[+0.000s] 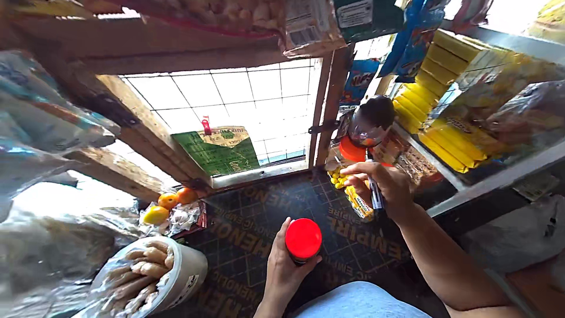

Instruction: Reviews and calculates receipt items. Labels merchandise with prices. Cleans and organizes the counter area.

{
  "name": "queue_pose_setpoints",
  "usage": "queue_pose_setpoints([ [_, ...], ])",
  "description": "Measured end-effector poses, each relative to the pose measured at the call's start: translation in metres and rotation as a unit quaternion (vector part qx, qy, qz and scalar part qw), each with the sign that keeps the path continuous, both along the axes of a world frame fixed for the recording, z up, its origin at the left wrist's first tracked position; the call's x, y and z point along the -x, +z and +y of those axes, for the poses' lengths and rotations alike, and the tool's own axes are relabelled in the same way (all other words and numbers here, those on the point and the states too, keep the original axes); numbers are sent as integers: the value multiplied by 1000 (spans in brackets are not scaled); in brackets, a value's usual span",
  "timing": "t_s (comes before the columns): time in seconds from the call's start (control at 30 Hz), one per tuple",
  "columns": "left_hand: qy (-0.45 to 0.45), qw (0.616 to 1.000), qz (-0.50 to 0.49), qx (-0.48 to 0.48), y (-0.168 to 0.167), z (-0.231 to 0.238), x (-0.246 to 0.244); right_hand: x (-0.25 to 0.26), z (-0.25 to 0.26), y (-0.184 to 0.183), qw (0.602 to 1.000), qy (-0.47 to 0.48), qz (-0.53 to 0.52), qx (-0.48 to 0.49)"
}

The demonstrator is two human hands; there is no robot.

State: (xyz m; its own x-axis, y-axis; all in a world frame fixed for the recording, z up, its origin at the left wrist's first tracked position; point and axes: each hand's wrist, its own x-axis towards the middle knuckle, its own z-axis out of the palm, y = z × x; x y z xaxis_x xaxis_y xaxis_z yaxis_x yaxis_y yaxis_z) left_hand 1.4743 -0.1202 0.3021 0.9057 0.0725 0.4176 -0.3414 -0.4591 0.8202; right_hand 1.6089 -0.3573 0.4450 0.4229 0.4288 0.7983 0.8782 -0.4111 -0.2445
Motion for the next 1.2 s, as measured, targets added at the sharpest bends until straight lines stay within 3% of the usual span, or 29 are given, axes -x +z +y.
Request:
queue_pose_setpoints([
  [0.13,-22,1000,15,7,4,-19,-22,-15,-19,-3,977,35,178,-112],
  [0.23,-48,998,25,14,5,-37,-46,-24,-30,-11,921,46,313,-227],
  [0.33,-78,996,36,17,3,-51,-65,-19,-31,-20,866,87,435,-230],
  [0.5,-86,996,12,29,-3,-57,-74,-10,-27,-16,887,176,391,-174],
  [0.67,-73,997,14,19,-2,-54,-70,-4,-27,-12,905,157,365,-151],
  [0.73,-70,997,16,7,1,-47,-62,9,-22,-17,892,189,388,-136],
  [0.87,-75,996,46,10,6,-31,-40,25,1,-42,810,265,492,-177],
  [0.93,-63,997,45,20,6,-27,-28,28,16,-52,795,283,505,-182],
  [1.2,1,999,41,31,2,-11,4,23,31,-59,834,257,459,-168],
])
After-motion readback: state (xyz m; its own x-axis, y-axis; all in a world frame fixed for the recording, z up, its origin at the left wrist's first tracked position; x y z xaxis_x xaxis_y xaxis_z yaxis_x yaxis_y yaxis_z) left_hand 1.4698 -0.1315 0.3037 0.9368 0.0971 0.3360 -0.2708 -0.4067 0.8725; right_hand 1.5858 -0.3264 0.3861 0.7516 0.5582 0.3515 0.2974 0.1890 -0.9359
